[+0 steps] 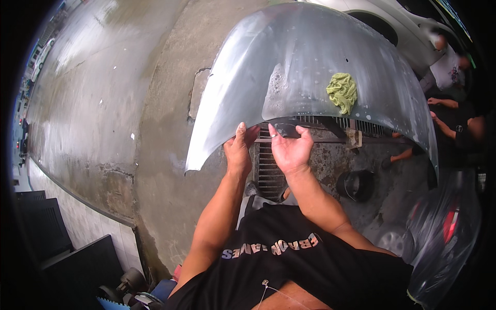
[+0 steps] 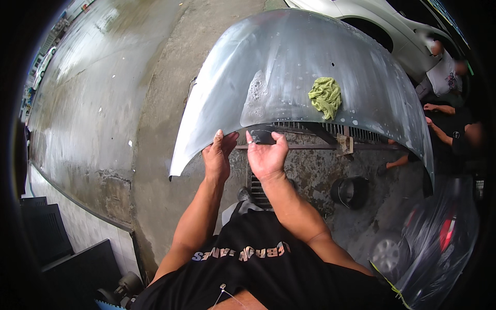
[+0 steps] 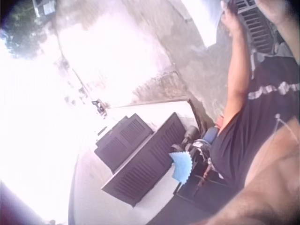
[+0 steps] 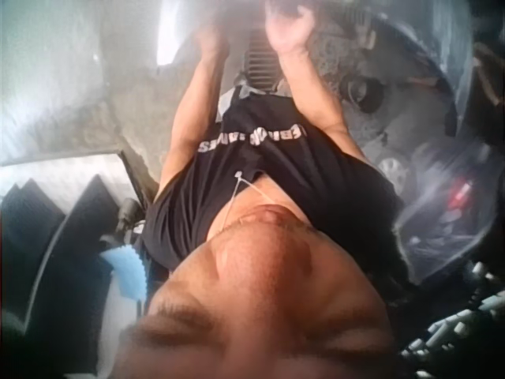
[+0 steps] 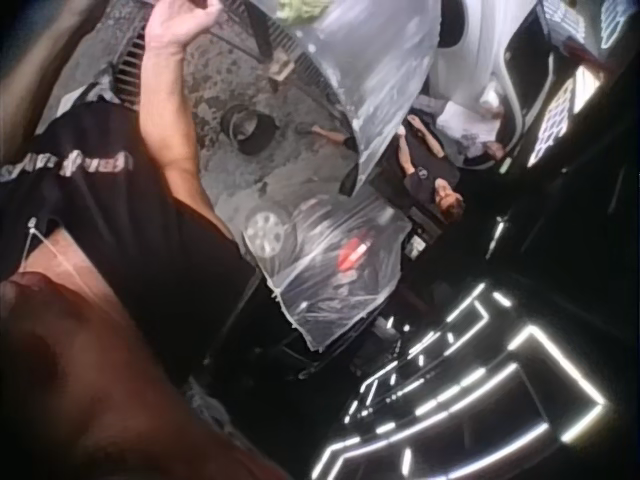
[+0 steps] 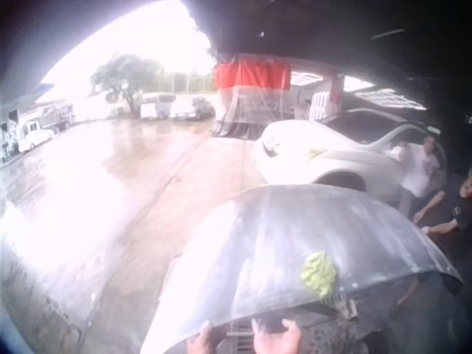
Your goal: The person sands a large curved car hood with a sanding block and wipes it with a green cloth. The person repeatedly dips the sanding block into a bucket of water and continues sanding and wiping the hood surface.
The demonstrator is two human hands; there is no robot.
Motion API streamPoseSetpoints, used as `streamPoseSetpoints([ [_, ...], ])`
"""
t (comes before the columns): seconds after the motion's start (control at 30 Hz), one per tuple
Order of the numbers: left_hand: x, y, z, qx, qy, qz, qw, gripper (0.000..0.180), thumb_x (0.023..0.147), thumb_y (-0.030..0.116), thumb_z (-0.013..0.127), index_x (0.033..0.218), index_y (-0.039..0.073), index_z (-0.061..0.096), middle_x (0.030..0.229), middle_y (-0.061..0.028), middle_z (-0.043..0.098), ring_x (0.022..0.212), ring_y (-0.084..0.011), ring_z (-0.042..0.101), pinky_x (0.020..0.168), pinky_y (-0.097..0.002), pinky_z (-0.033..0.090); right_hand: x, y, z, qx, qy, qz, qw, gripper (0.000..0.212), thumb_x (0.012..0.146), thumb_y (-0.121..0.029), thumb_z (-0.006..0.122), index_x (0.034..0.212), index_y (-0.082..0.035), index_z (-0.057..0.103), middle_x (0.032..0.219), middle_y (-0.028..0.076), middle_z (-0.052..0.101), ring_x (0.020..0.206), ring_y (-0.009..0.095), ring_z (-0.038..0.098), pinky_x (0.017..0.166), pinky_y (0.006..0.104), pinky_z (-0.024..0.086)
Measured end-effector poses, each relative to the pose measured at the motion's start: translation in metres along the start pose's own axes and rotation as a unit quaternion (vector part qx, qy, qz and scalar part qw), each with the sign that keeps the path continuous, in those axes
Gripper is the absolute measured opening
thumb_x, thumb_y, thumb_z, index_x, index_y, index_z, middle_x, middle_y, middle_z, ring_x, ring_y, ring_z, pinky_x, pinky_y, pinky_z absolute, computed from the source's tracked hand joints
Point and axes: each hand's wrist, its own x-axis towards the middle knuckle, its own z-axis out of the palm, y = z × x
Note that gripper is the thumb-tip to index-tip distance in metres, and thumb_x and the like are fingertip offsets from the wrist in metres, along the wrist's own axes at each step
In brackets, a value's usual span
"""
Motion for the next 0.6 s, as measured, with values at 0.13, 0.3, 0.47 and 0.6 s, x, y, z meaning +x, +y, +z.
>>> streamPoseSetpoints([
  [0.13,-0.005,0.009,0.001,0.025,0.025,0.021,0.999,0.046,0.102,0.032,0.074,0.131,-0.003,0.063,0.108,-0.0186,0.077,0.103,-0.0299,0.076,0.093,-0.0450,0.058,-0.003,0.006,0.000,-0.013,0.005,0.003,1.000,0.036,0.093,-0.020,0.055,0.121,0.000,0.065,0.119,0.014,0.073,0.114,0.031,0.068,0.116,0.0509,0.046],
  [0.3,-0.009,0.016,0.007,0.012,0.051,0.013,0.999,0.047,0.099,0.020,0.077,0.133,-0.007,0.060,0.115,-0.0178,0.072,0.099,-0.0299,0.076,0.094,-0.0445,0.061,0.009,-0.041,-0.005,0.025,0.033,-0.084,0.996,0.041,0.093,-0.022,0.055,0.124,0.004,0.061,0.127,0.018,0.071,0.124,0.034,0.065,0.125,0.0538,0.039],
  [0.47,-0.001,0.008,-0.001,0.041,0.060,0.023,0.997,0.045,0.097,0.030,0.080,0.127,0.000,0.065,0.104,-0.0142,0.078,0.099,-0.0270,0.077,0.096,-0.0443,0.058,0.007,-0.007,-0.012,0.021,0.009,-0.026,0.999,0.039,0.095,-0.017,0.053,0.128,0.002,0.062,0.128,0.017,0.071,0.127,0.035,0.063,0.124,0.0608,0.037],
  [0.6,-0.008,0.014,-0.006,0.012,0.074,-0.009,0.997,0.046,0.098,0.032,0.079,0.128,0.001,0.063,0.114,-0.0161,0.076,0.109,-0.0300,0.074,0.102,-0.0447,0.055,0.009,-0.118,0.001,0.014,0.075,-0.194,0.978,0.052,0.099,-0.021,0.044,0.142,0.006,0.052,0.146,0.022,0.061,0.139,0.039,0.055,0.128,0.0617,0.029],
])
